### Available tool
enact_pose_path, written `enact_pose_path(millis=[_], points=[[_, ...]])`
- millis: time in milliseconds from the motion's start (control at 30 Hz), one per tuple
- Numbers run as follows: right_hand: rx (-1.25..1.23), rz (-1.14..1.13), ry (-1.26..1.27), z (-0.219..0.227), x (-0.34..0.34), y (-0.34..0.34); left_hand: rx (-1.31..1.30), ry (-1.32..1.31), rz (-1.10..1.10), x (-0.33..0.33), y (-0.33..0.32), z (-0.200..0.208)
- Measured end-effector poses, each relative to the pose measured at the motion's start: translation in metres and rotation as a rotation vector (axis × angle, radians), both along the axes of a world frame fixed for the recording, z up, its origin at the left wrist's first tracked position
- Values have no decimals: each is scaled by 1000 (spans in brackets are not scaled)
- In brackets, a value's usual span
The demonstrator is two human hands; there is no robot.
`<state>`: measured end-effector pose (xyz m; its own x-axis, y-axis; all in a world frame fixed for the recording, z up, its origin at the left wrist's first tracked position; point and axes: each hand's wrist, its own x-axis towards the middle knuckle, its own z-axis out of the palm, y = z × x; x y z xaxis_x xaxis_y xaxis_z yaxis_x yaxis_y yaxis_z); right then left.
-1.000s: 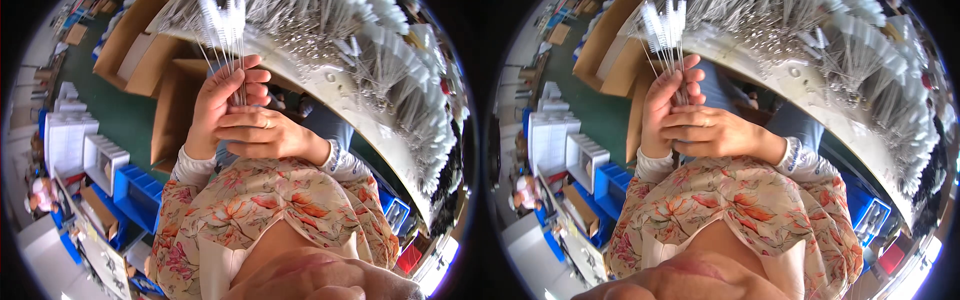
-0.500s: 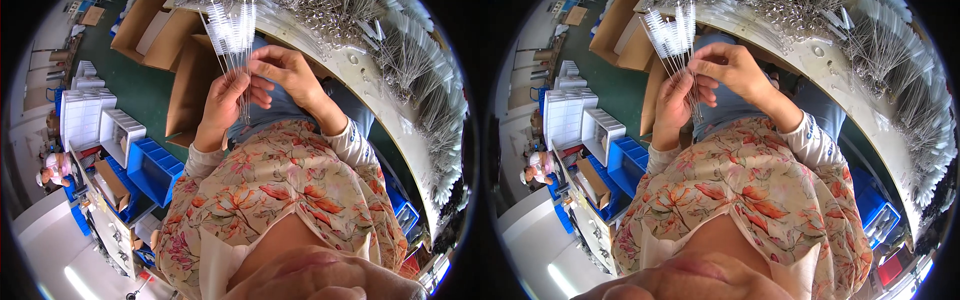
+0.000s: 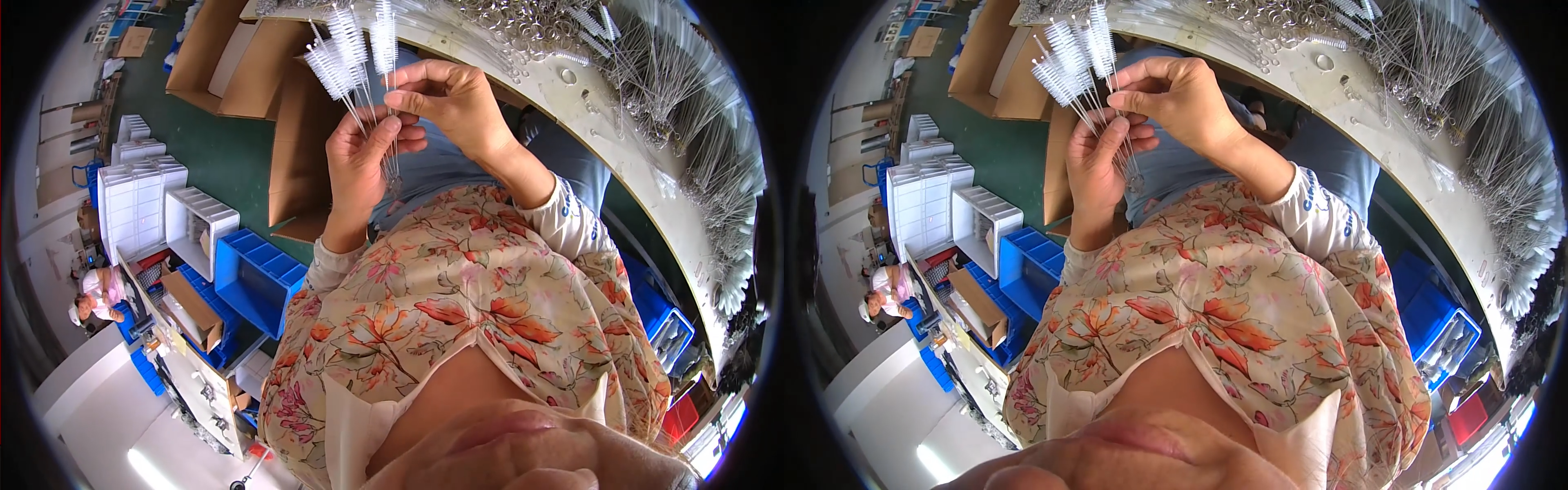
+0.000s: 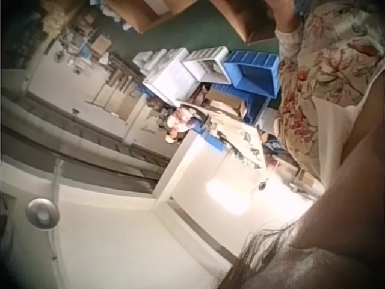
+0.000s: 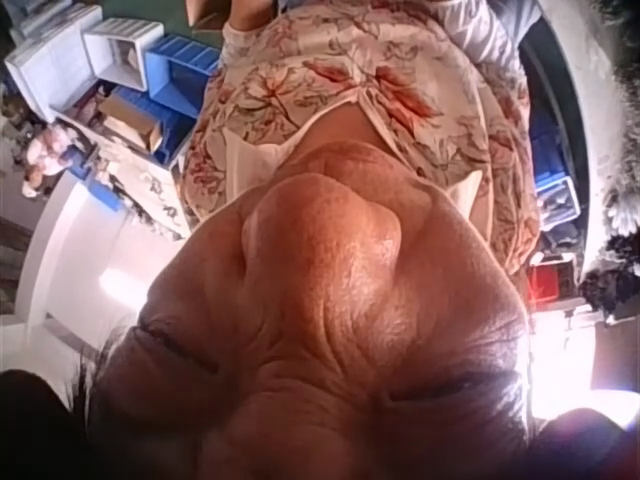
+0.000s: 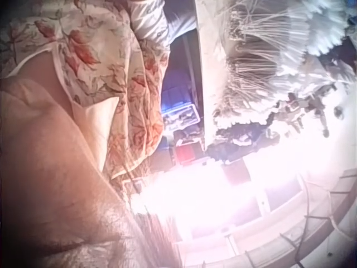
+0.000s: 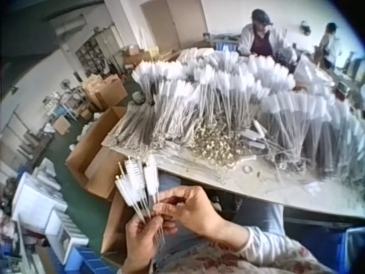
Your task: The person is seen taking small brushes and attaching them to a metal ring.
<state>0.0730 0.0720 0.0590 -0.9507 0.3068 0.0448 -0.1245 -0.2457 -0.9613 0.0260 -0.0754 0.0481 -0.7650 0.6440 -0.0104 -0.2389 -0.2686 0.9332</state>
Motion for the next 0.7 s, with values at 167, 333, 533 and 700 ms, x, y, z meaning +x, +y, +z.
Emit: enact_pose_path(millis=[167, 333, 533, 700], points=[[-30, -54, 66, -5, -6, -2, 91, -73, 137, -1, 2, -3], [-12, -99, 116, -11, -9, -2, 186, -53, 156, -6, -4, -20], [993, -366, 795, 0, 0, 6, 146, -895, -182, 20, -20, -33], [1066, -58, 1046, -3, 14, -29, 786, -1512, 2, 2, -27, -2]])
